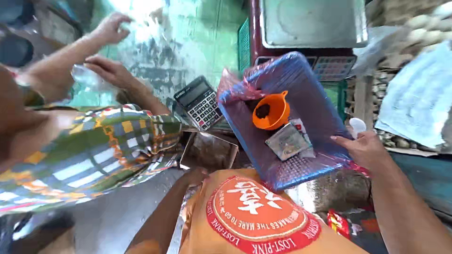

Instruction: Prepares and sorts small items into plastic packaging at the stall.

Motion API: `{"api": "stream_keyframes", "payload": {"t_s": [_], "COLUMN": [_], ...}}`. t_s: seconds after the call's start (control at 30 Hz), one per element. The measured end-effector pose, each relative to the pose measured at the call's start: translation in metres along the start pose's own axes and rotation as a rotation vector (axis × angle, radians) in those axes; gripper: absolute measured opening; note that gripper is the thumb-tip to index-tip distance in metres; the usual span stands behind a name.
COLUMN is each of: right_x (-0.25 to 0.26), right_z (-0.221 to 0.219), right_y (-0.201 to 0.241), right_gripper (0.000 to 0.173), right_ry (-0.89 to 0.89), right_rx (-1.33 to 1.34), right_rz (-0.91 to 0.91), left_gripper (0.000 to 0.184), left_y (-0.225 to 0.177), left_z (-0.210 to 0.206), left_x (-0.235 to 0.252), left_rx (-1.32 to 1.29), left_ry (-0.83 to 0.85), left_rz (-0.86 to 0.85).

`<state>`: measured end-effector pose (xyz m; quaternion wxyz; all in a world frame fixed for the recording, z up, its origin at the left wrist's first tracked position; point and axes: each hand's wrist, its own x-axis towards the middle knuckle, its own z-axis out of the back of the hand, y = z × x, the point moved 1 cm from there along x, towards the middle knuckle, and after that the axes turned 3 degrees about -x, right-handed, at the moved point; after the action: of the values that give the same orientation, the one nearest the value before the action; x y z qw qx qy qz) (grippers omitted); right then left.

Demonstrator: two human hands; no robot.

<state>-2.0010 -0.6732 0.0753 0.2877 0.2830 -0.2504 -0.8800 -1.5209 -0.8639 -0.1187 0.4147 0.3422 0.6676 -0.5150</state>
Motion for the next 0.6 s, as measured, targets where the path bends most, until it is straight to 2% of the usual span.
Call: {"api": "stream_keyframes", "payload": {"t_s": [0.07, 0.17, 0.23, 0.3, 0.37, 0.43, 0.47, 0.53, 0.6], "right_x": [0.011, 0.018, 0.017, 0.018, 0.016, 0.023, 0.028, 0.033, 0.026], "right_z": [-0.005, -0.018, -0.028, -0.040, -0.056, -0.070, -0.076, -0.088, -0.110], "right_y": [0.000, -0.006, -0.010, -0.015, -0.026, -0.037, -0.041, -0.044, -0.025], "right_gripper": [0.041, 0.032, 0.027, 0.023, 0.017, 0.017, 0.019, 0.019, 0.017], "right_ry": [-0.020, -0.033, -0.036, -0.054, -0.088, -0.085, -0.080, -0.058, -0.061], "right_rx": [0.095, 0.270, 0.328, 0.321, 0.305, 0.284, 0.264, 0.258, 0.285], "right_rz": [0.050, 0.153, 0.204, 0.208, 0.206, 0.248, 0.262, 0.296, 0.322], "left_gripper": [0.028, 0.028, 0.027, 0.027, 0.033, 0.040, 0.040, 0.025, 0.019], "left_y": [0.003, 0.010, 0.025, 0.042, 0.086, 0.139, 0.144, 0.108, 0.095], "left_z": [-0.012, -0.018, -0.019, -0.013, -0.011, -0.011, -0.016, -0.041, -0.061], "left_x": [0.016, 0.044, 0.075, 0.116, 0.175, 0.243, 0.259, 0.242, 0.241], "left_rx": [-0.044, -0.011, 0.044, 0.082, 0.169, 0.221, 0.230, 0.231, 0.251], "left_ry": [0.067, 0.098, 0.115, 0.156, 0.197, 0.304, 0.359, 0.388, 0.373], "left_rz": [0.024, 0.046, -0.003, -0.103, -0.230, -0.575, -0.644, -0.391, -0.409]}}
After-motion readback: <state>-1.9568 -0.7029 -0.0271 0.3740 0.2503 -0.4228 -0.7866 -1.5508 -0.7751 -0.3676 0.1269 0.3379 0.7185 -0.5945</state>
